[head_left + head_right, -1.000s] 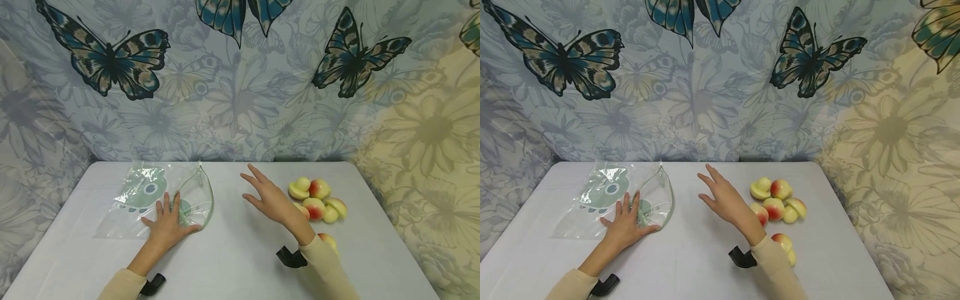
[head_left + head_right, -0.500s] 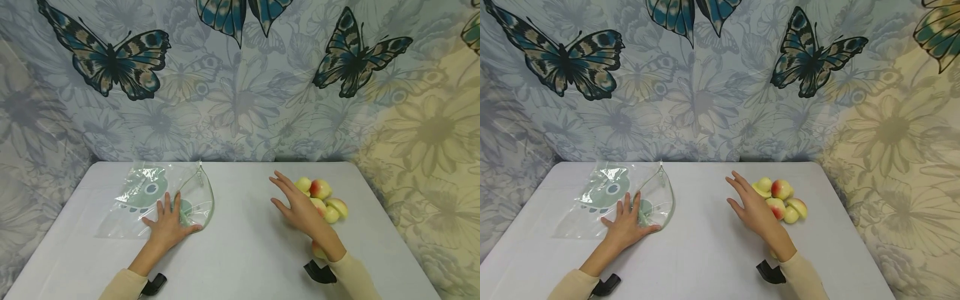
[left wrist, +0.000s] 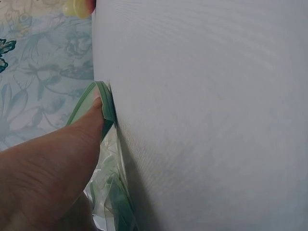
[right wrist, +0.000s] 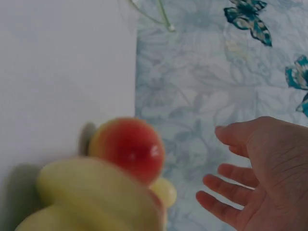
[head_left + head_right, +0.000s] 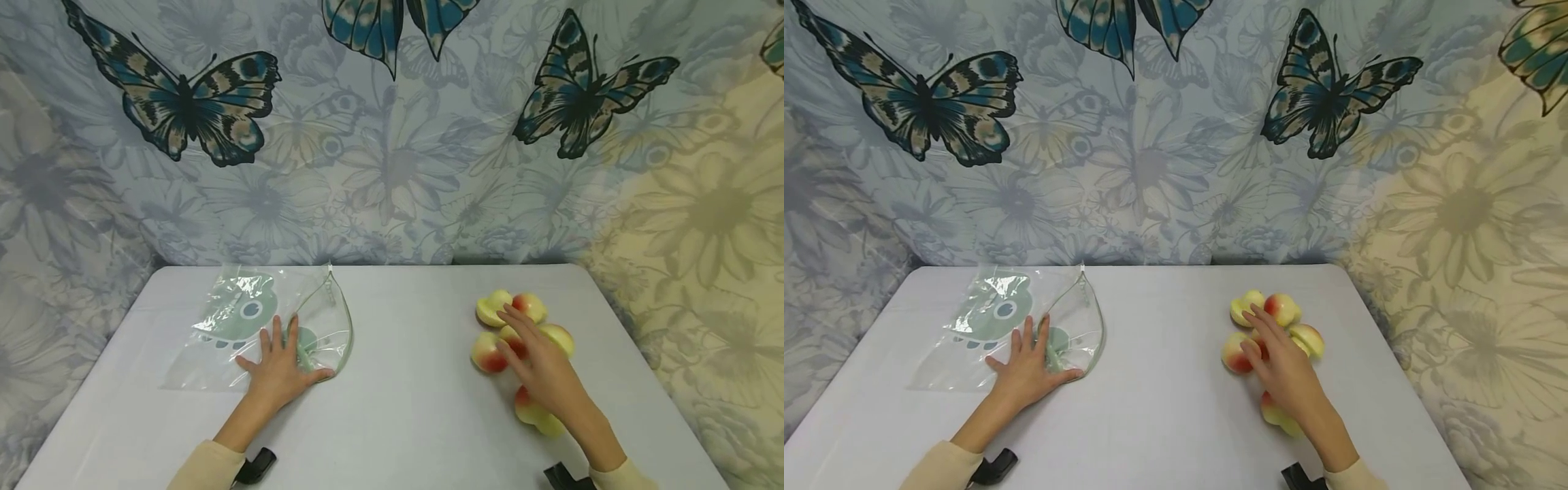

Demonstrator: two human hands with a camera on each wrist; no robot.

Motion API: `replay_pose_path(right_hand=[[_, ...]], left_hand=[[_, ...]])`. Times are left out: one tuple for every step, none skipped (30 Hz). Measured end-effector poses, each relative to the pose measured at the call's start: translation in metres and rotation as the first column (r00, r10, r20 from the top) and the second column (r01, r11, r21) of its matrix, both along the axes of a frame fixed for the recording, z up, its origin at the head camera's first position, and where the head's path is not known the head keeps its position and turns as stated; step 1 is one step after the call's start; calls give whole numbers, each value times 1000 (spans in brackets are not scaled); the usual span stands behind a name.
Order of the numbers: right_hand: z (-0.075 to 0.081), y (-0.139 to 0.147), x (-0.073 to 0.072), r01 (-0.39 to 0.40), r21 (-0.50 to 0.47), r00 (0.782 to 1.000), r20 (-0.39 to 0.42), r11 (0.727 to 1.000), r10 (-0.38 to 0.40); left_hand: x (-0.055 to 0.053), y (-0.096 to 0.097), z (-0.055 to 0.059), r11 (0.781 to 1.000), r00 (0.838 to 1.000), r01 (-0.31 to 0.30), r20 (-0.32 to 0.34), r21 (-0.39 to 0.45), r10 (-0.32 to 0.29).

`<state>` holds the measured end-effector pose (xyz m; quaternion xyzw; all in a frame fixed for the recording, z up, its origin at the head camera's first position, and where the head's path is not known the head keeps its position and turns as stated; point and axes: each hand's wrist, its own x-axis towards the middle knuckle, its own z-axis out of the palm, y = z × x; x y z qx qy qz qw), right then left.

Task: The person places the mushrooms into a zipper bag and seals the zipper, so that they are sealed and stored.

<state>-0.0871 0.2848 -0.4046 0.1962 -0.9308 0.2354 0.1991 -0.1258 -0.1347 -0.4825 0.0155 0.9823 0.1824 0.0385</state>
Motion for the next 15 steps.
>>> replay_pose_path(right_hand=[[-2, 3, 2, 6, -2, 1000, -14, 1000, -6], [-3, 6, 4, 12, -4, 1000, -27, 1000, -12], [-5, 9, 6, 17, -7, 999, -29, 1000, -18], [-6, 12, 8, 27, -8, 999, -30, 1000, -27], [-7, 15, 11, 39, -8, 999, -25, 999, -39], [-8, 18, 13, 54, -9, 998, -15, 998, -54], [-9, 20, 15, 72, -9, 997, -9, 997, -72], [-10, 23, 17, 88, -9, 996, -3, 996, -88], [-11, 26, 19, 100, -13, 995, 3, 995, -100], [-12, 29, 21, 103, -22, 995, 2, 994, -103], [-13, 31, 23, 103, -29, 995, 1, 994, -103], [-14, 33, 25, 99, -41, 995, 1, 994, -99], [-16, 35, 26, 89, -56, 996, -1, 994, -90], [-17, 37, 28, 80, -71, 997, 2, 994, -80], [-18, 39, 30, 71, -94, 997, 7, 993, -70]], left_hand=[[0, 0, 0, 1000, 1000, 0, -2, 3, 0], [0, 0, 0, 1000, 1000, 1, -3, 5, -1], [0, -1, 0, 1000, 1000, 2, -4, 5, -2], [0, -1, 0, 1000, 1000, 4, -5, 5, -4], [0, 0, 0, 1000, 1000, 4, -6, 5, -4], [0, 0, 0, 1000, 1000, 5, -6, 4, -5], [0, 0, 0, 1000, 1000, 5, -6, 4, -5], [-1, 0, 0, 1000, 1000, 6, -4, 3, -6], [-1, 0, 0, 1000, 1000, 6, -2, 4, -6], [-1, 0, 0, 1000, 1000, 6, -2, 6, -6], [-1, 0, 0, 1000, 1000, 6, 0, 6, -6], [-1, 0, 0, 1000, 1000, 5, 2, 8, -5], [-1, 0, 0, 1000, 1000, 4, 1, 9, -4], [-1, 0, 0, 1000, 1000, 3, -2, 8, -3], [-1, 0, 1, 1000, 1000, 4, -6, 7, -4]])
